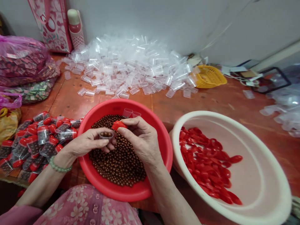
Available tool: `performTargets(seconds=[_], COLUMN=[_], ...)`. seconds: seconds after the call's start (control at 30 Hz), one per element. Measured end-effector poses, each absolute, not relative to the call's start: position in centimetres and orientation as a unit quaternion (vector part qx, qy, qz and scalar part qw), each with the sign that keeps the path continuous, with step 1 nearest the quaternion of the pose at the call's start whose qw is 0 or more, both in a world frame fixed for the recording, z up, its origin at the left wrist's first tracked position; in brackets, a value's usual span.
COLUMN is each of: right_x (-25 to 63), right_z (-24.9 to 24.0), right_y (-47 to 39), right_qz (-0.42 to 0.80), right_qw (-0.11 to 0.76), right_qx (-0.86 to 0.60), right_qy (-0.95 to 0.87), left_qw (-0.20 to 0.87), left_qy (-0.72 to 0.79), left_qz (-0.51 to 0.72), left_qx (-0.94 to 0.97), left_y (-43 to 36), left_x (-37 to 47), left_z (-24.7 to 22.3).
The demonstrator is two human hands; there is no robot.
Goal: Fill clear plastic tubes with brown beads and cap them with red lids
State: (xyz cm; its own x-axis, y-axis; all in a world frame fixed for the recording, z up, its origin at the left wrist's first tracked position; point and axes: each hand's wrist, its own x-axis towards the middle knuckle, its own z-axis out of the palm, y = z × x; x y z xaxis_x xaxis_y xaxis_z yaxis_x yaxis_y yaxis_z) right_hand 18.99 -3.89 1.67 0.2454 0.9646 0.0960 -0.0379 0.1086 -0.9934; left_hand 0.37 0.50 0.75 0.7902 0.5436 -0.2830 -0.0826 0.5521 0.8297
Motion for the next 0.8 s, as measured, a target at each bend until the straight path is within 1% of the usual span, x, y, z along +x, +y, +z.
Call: performTargets(seconds=[0.07, 0.23, 0.4, 0.5, 0.67, 0.8], right_x=[19.0, 19.0, 19.0, 18.9, 18.7, 18.5], right_z=[1.9, 2.3, 2.0, 1.9, 2.4, 3.0], right_y=[-3.8, -3.5, -3.5, -3.4, -3.2, -3.2], right_qz=[0.416, 0.405, 0.382, 0.379, 0.376, 0.365], right_qw=[0.587, 0.57, 0.567, 0.564, 0.56, 0.535], right_qx=[-0.518, -0.522, -0.539, -0.548, -0.545, -0.535], right_qy=[-0.463, -0.488, -0.492, -0.489, -0.498, -0.542], left_qw=[0.837, 0.789, 0.803, 0.795, 0.788, 0.777], left_qy=[0.268, 0.301, 0.285, 0.297, 0.291, 0.296], left_qz=[0.18, 0.192, 0.196, 0.223, 0.2, 0.185], left_qx=[0.441, 0.5, 0.486, 0.479, 0.504, 0.524], left_y=[0.5, 0.6, 1.1, 1.2, 1.2, 1.3], left_x=[0.6, 1.1, 1.0, 1.0, 1.1, 0.9], left_z=[0.9, 1.0, 1.1, 1.1, 0.9, 0.5])
